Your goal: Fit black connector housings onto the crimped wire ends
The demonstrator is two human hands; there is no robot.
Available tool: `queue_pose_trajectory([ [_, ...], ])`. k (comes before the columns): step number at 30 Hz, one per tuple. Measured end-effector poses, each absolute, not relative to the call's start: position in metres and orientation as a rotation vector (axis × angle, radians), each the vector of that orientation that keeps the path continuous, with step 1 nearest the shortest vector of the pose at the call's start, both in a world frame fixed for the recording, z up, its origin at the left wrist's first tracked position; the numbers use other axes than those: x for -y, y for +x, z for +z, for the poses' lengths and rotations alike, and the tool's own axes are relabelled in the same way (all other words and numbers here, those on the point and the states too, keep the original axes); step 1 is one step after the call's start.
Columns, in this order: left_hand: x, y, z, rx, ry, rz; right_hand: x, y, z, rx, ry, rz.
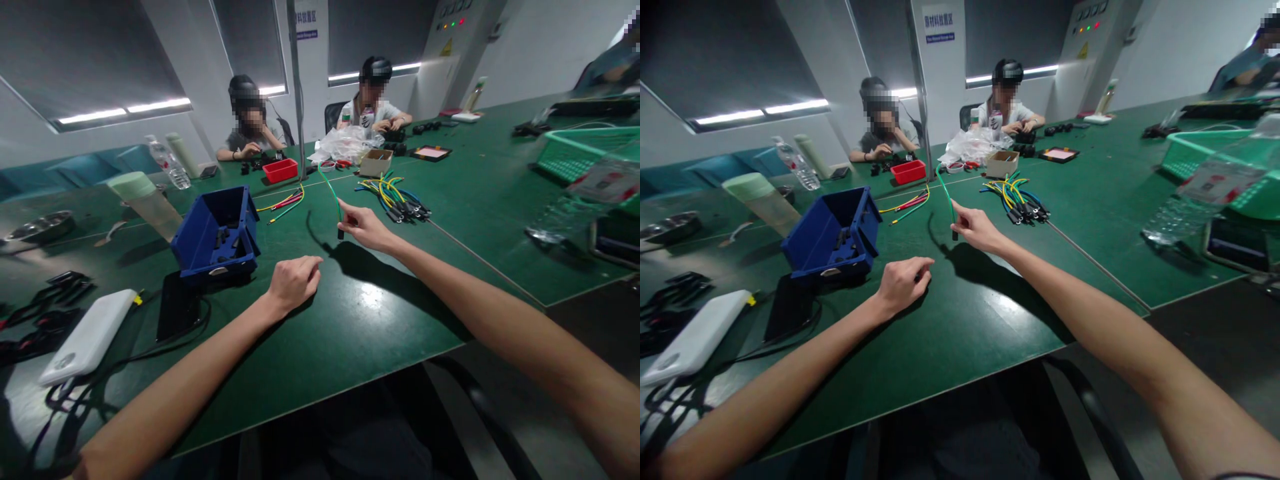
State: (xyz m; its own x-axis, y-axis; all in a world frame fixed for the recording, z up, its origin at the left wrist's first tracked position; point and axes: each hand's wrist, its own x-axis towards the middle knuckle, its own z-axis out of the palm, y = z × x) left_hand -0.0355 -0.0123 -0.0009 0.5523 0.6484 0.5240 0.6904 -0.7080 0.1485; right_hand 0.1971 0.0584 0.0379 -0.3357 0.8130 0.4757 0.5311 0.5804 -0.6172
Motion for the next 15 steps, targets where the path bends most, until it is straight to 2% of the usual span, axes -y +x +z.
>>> queue_pose_trajectory([
  [8, -0.047, -0.004, 0.008, 1.582, -2.394, -0.610, -0.067, 0.203, 0.028, 1.999, -1.132, 0.406],
  [15, -0.120, -0.001, 0.002, 1.930, -2.136, -0.701, -0.071, 0.211, 0.030, 1.976, -1.187, 0.361],
])
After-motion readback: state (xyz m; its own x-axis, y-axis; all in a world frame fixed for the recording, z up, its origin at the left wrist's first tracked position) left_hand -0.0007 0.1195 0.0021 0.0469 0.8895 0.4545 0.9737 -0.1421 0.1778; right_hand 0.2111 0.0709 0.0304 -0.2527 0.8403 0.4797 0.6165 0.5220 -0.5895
